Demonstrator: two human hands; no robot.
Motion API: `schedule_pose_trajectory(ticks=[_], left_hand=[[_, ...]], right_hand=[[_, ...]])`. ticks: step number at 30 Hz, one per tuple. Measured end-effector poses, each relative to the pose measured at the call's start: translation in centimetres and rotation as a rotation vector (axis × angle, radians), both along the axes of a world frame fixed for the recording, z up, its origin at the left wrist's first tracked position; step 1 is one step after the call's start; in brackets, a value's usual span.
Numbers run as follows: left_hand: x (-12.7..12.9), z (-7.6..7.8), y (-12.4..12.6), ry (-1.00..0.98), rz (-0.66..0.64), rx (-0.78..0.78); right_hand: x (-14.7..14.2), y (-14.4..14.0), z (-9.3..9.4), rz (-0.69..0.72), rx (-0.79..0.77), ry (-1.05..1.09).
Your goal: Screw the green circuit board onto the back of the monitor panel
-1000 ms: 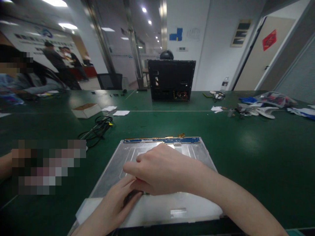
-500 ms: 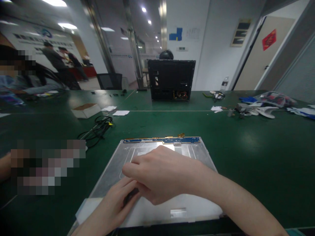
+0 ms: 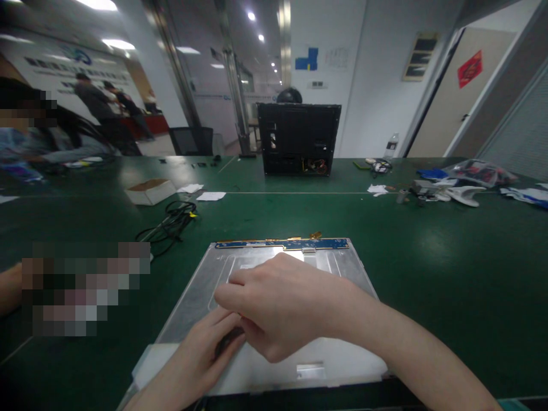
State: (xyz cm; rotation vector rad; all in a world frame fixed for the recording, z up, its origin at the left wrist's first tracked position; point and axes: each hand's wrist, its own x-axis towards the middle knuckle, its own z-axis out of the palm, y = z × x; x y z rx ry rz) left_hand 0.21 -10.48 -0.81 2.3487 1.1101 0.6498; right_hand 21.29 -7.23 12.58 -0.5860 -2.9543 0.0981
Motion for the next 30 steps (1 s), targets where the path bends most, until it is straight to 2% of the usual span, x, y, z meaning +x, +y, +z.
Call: schedule_pose_trajectory(ticks=[12,20,30], left_hand=[[-0.04,0.06,-0.14,-0.014,0.0,0.031],[0.14,0.29,-0.05,-0.014,0.002,0.028],[0.04,-0.08,-0.12,-0.005,0.004,0.023]], right_hand=[[-0.17,0.06,-0.19,-0.049,0.043,-0.019],[0.08,-0.12,0.05,0.004,-0.017,-0.005],[-0.25,0.06,-0.15,-0.045,0.061,-0.024]])
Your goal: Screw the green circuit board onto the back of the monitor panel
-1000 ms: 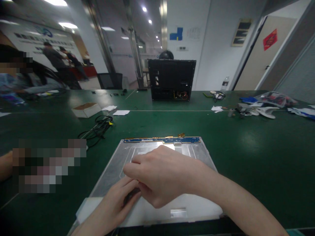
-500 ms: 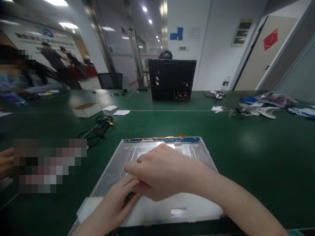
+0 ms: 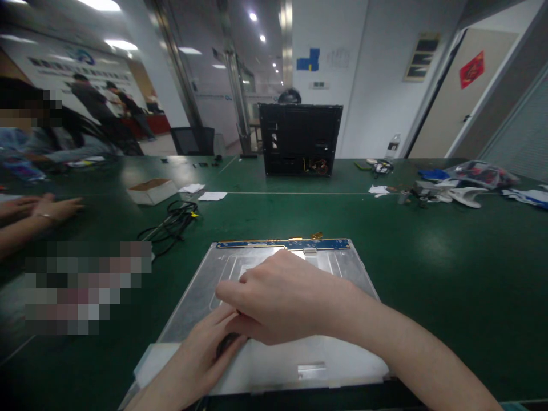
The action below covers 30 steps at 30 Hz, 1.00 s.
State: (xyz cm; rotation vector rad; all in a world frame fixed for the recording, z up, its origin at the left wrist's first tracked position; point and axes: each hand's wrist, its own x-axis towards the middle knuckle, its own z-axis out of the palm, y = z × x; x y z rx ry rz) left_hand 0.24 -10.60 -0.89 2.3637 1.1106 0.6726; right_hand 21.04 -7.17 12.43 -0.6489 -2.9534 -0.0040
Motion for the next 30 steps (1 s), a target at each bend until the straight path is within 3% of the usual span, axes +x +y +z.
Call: schedule_pose_trajectory(ticks=[11,22,30], left_hand=[[0.18,0.65,0.01,-0.012,0.013,0.012],[-0.03,-0.06,-0.04,-0.021,0.001,0.009],[0.08,0.42,0.02,-0.02,0.012,0.018]], right_hand=[[0.16,-0.28,0.52,0.055,-0.071,0.007],[-0.03,0.12,0.0,0.025,0.021,0.011],[0.28,-0.11,0.25,0.041,-0.068,0.015]])
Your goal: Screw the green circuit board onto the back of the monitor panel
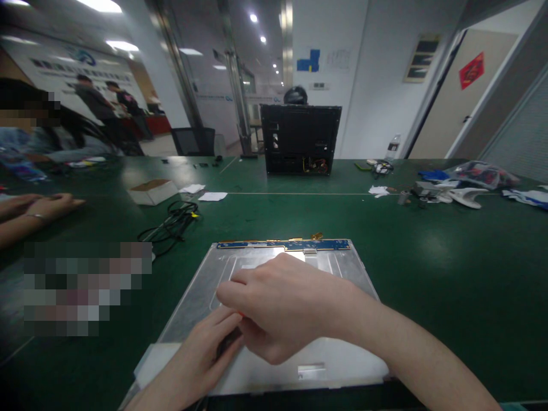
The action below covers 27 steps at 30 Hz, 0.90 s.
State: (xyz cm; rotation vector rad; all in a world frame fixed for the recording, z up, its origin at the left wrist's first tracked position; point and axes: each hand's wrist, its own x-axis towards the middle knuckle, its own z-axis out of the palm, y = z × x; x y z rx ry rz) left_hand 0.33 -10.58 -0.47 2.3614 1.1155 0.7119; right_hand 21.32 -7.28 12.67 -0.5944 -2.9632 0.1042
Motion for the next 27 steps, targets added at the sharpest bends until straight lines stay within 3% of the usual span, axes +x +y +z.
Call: schedule_pose_trajectory(ticks=[27], left_hand=[[-0.1,-0.35,0.05,0.006,-0.025,-0.026]], right_hand=[[-0.12,0.05,-0.13,-0.014,0.004,0.022]])
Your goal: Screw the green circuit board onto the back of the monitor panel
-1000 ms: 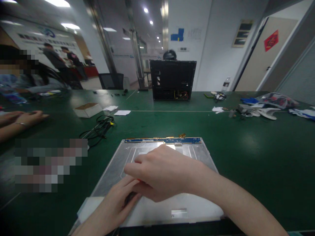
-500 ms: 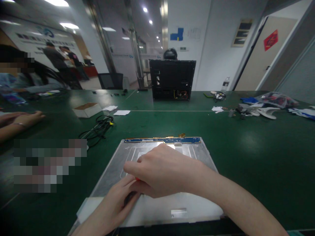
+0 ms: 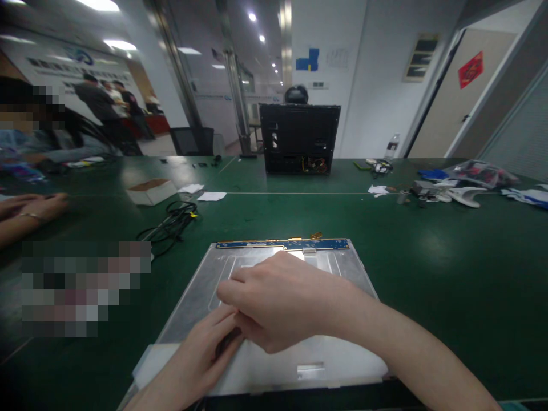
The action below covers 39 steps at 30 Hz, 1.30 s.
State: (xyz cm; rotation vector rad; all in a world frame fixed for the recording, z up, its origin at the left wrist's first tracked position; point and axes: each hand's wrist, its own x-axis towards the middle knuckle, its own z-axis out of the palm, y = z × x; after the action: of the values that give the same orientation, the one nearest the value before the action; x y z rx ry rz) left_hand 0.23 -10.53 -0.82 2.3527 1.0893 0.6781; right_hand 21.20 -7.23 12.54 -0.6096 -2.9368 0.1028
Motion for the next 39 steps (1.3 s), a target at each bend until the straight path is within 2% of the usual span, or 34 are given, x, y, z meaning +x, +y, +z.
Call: schedule_pose_trajectory(ticks=[7,15,25,33,39], left_hand=[[-0.02,-0.23,-0.02,-0.011,0.003,0.021],[0.21,0.24,0.04,0.002,0.011,0.001],[-0.14,-0.44,-0.04,-0.008,-0.002,0.026],[0.0,-0.04,0.01,0.014,0.01,-0.001],[-0.01,0.0,0.01,0.005,0.007,0.014]], right_hand=[[-0.12,0.2,-0.3,-0.035,0.053,-0.028],[0.03,-0.12,0.14,0.021,-0.022,-0.005],[-0.2,0.16,-0.38,-0.039,0.062,-0.025],[0.07,-0.05,0.12,0.019,-0.02,-0.024],[-0.15,-0.07,0.11,-0.003,0.01,-0.032]])
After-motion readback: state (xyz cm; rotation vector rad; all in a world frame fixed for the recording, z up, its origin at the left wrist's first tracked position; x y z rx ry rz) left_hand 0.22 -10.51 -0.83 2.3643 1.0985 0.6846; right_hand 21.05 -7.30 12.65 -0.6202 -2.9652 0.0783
